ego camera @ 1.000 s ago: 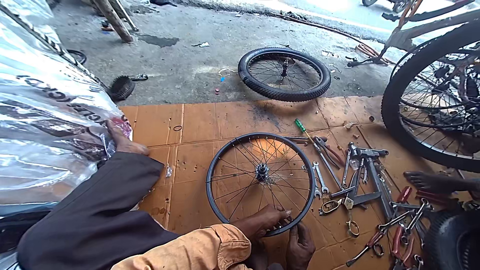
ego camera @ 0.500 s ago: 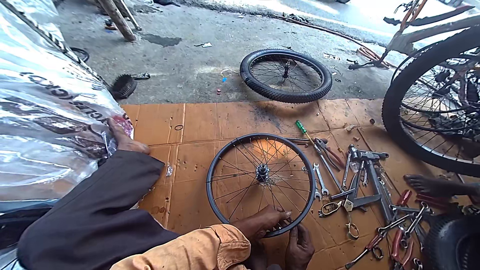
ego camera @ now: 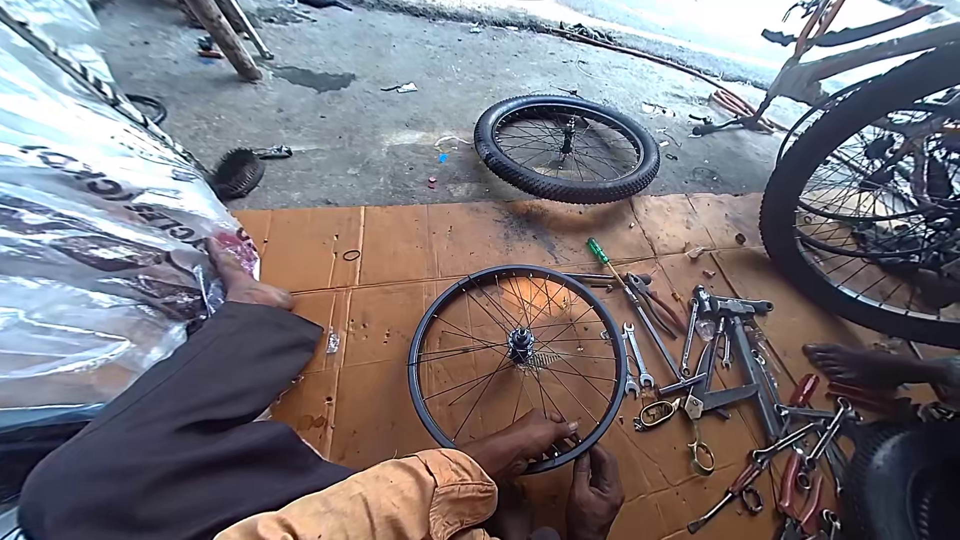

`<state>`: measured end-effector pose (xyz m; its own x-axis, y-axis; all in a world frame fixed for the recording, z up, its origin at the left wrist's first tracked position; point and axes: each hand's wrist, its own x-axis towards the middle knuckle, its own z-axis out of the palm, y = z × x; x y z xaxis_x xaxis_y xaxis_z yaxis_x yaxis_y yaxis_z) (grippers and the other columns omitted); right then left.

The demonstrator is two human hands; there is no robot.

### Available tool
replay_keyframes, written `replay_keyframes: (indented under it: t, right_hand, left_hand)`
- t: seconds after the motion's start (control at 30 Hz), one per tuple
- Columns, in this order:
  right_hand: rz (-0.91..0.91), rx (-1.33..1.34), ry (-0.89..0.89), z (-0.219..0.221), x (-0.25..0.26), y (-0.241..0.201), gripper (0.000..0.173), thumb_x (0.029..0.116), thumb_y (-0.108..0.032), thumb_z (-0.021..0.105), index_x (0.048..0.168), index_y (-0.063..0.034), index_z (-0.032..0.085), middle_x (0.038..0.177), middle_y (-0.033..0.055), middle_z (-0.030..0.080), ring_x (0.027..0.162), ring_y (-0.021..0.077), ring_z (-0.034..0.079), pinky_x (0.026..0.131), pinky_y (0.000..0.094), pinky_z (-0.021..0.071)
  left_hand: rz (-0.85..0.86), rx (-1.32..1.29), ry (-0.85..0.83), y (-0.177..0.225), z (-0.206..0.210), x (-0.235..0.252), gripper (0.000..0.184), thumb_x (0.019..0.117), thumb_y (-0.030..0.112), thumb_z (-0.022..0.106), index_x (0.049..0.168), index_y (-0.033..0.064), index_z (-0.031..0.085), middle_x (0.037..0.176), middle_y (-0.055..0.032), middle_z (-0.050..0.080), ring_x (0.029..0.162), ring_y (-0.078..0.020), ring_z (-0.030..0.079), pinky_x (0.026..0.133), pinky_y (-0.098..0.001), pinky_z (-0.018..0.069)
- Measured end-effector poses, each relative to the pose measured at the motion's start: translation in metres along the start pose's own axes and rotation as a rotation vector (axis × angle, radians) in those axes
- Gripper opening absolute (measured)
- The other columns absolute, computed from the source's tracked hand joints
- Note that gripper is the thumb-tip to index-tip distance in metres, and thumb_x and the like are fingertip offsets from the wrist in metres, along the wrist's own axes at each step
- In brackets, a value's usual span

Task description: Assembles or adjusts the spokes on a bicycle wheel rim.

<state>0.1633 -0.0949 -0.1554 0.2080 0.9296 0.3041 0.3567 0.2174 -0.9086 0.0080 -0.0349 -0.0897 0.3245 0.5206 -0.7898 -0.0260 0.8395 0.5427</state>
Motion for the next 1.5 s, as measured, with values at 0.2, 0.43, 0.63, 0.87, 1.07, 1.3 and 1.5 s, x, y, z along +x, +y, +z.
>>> replay_keyframes:
  t: [0.2, 0.43, 0.63, 0.87, 1.07, 1.3, 1.5]
  right_hand:
    - [0.026, 0.046, -0.001, 0.001, 0.000, -0.003, 0.021, 0.0828, -0.004, 0.063, 0.102, 0.0041, 0.068, 0.093, 0.0069, 0.070, 0.084, 0.0089, 0.070, 0.079, 0.0231, 0.0604]
    - [0.015, 0.040, 0.000, 0.001, 0.000, -0.003, 0.020, 0.0840, -0.006, 0.063, 0.102, 0.0029, 0.068, 0.093, 0.0057, 0.070, 0.082, 0.0084, 0.069, 0.079, 0.0231, 0.0603]
    - [0.008, 0.030, 0.008, 0.001, 0.000, -0.005, 0.017, 0.0865, -0.006, 0.064, 0.099, 0.0028, 0.071, 0.093, 0.0065, 0.070, 0.085, 0.0089, 0.069, 0.080, 0.0228, 0.0602]
    - [0.017, 0.032, 0.006, 0.001, 0.000, -0.005, 0.018, 0.0882, -0.008, 0.064, 0.099, 0.0033, 0.072, 0.094, 0.0072, 0.071, 0.085, 0.0102, 0.069, 0.080, 0.0244, 0.0608]
    - [0.064, 0.025, 0.031, 0.002, -0.001, -0.003, 0.016, 0.0872, -0.007, 0.063, 0.097, 0.0027, 0.071, 0.092, 0.0065, 0.070, 0.085, 0.0089, 0.069, 0.080, 0.0222, 0.0596]
    - [0.065, 0.014, 0.022, 0.002, -0.002, 0.003, 0.016, 0.0839, -0.004, 0.064, 0.096, 0.0034, 0.072, 0.091, 0.0076, 0.071, 0.083, 0.0097, 0.070, 0.079, 0.0233, 0.0606]
    - [0.068, 0.072, -0.012, 0.000, 0.000, 0.004, 0.023, 0.0829, -0.005, 0.065, 0.104, 0.0030, 0.068, 0.095, 0.0075, 0.069, 0.084, 0.0114, 0.070, 0.079, 0.0260, 0.0615]
  left_hand:
    - [-0.001, -0.019, 0.005, 0.001, 0.000, -0.001, 0.028, 0.1063, 0.035, 0.057, 0.108, 0.0093, 0.069, 0.084, -0.0008, 0.072, 0.069, -0.0085, 0.067, 0.060, -0.0244, 0.0518]
    - [-0.005, 0.003, 0.009, 0.003, 0.000, -0.004, 0.028, 0.1064, 0.035, 0.057, 0.107, 0.0101, 0.069, 0.084, -0.0001, 0.073, 0.068, -0.0080, 0.066, 0.059, -0.0242, 0.0505]
    - [-0.001, 0.001, 0.012, 0.000, 0.000, -0.001, 0.029, 0.1067, 0.036, 0.056, 0.107, 0.0094, 0.069, 0.084, -0.0004, 0.073, 0.068, -0.0083, 0.066, 0.059, -0.0242, 0.0510]
    - [-0.007, 0.006, 0.024, 0.001, 0.001, -0.004, 0.028, 0.1063, 0.035, 0.057, 0.113, 0.0091, 0.066, 0.094, -0.0017, 0.072, 0.070, -0.0092, 0.065, 0.060, -0.0254, 0.0501]
    - [-0.007, -0.063, 0.066, 0.004, -0.005, -0.013, 0.027, 0.1065, 0.027, 0.057, 0.122, 0.0050, 0.057, 0.107, -0.0080, 0.062, 0.078, -0.0133, 0.064, 0.069, -0.0280, 0.0549]
    - [0.096, 0.157, 0.055, -0.002, -0.034, -0.036, 0.019, 0.1050, 0.025, 0.061, 0.109, 0.0060, 0.061, 0.101, -0.0044, 0.069, 0.075, -0.0116, 0.068, 0.068, -0.0263, 0.0580]
    - [0.227, 0.383, 0.127, -0.016, -0.051, -0.038, 0.032, 0.1015, 0.043, 0.062, 0.099, 0.0117, 0.069, 0.091, -0.0002, 0.068, 0.073, -0.0105, 0.060, 0.066, -0.0295, 0.0490]
